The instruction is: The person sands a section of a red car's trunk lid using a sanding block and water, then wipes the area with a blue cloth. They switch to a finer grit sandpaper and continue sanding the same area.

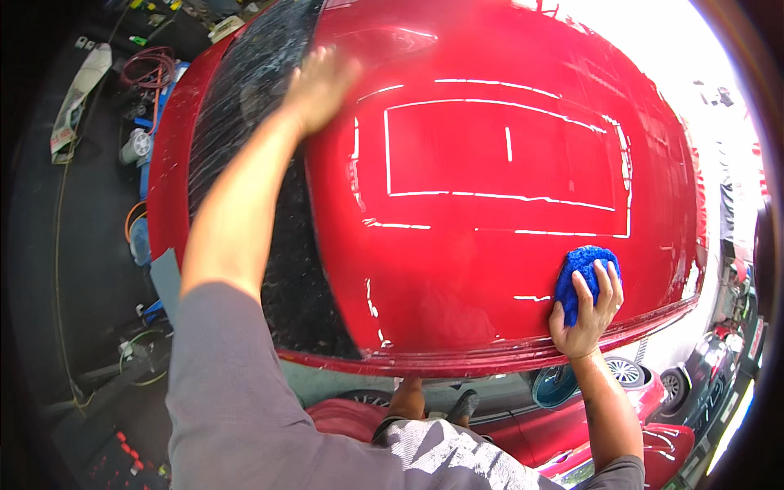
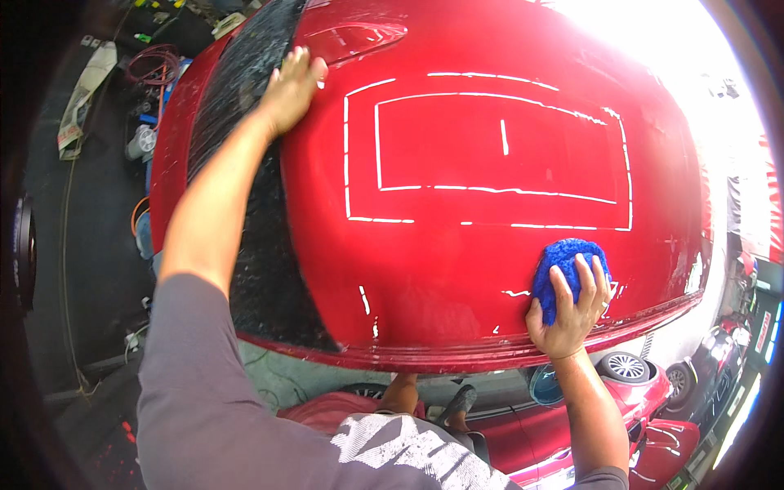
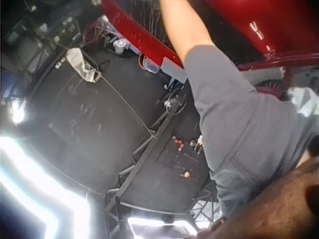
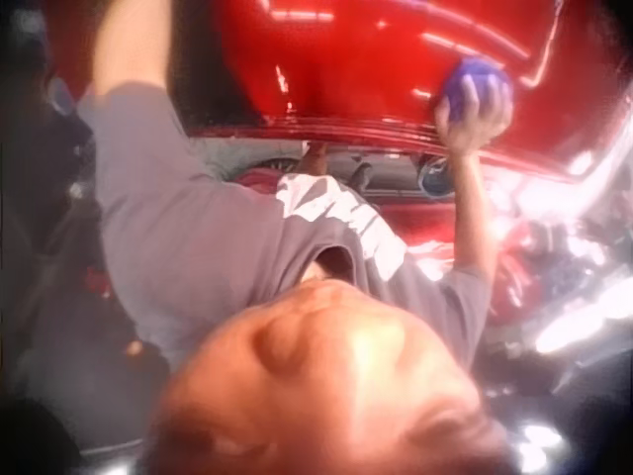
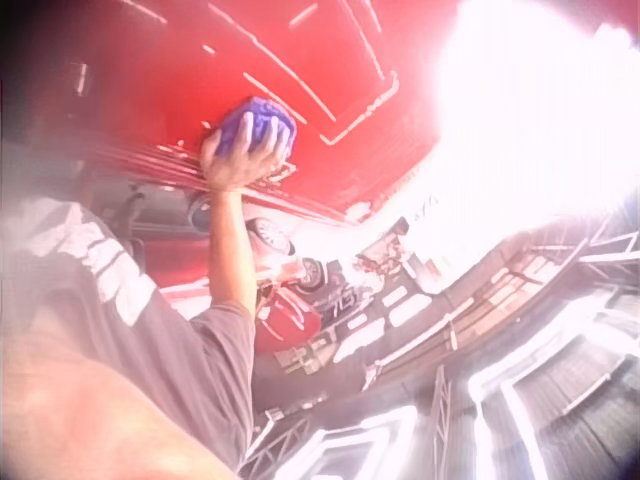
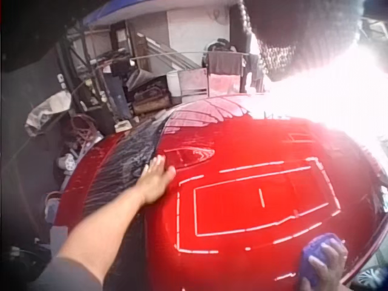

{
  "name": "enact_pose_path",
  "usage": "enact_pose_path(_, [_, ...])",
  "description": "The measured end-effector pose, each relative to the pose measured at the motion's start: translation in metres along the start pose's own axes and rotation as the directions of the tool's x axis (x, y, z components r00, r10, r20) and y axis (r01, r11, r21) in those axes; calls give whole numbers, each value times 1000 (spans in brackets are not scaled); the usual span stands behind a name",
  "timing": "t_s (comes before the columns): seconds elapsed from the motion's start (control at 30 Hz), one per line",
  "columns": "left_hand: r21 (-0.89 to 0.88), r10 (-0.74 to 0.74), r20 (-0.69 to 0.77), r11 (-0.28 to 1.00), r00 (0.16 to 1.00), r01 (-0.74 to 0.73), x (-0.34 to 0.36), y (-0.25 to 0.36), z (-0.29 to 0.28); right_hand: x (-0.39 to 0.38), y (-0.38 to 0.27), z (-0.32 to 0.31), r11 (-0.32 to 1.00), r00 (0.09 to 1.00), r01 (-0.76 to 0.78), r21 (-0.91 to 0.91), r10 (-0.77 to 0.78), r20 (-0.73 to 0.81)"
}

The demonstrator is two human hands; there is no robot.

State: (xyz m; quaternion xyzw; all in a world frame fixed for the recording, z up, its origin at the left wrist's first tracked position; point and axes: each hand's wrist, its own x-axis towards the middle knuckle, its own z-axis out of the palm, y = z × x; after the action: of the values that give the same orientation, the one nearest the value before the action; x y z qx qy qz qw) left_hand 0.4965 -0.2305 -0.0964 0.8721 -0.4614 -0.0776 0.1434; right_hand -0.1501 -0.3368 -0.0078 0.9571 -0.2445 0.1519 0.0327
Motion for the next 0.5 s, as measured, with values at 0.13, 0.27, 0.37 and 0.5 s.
enact_pose_path(0.13, [81,142,-132,988,981,-133,-250,67,17,1,-2,-2,1000,1000,1,28,-1,-17])
enact_pose_path(0.27, [-8,139,91,990,986,-139,-314,102,-4,3,-1,-2,999,999,23,22,-22,-39])
enact_pose_path(0.37, [12,102,-67,995,992,-102,-167,68,-10,1,-1,0,999,999,31,18,-30,-39])
enact_pose_path(0.5, [-129,-44,-205,992,978,17,-84,50,21,-3,-3,2,1000,999,15,10,-14,-42])
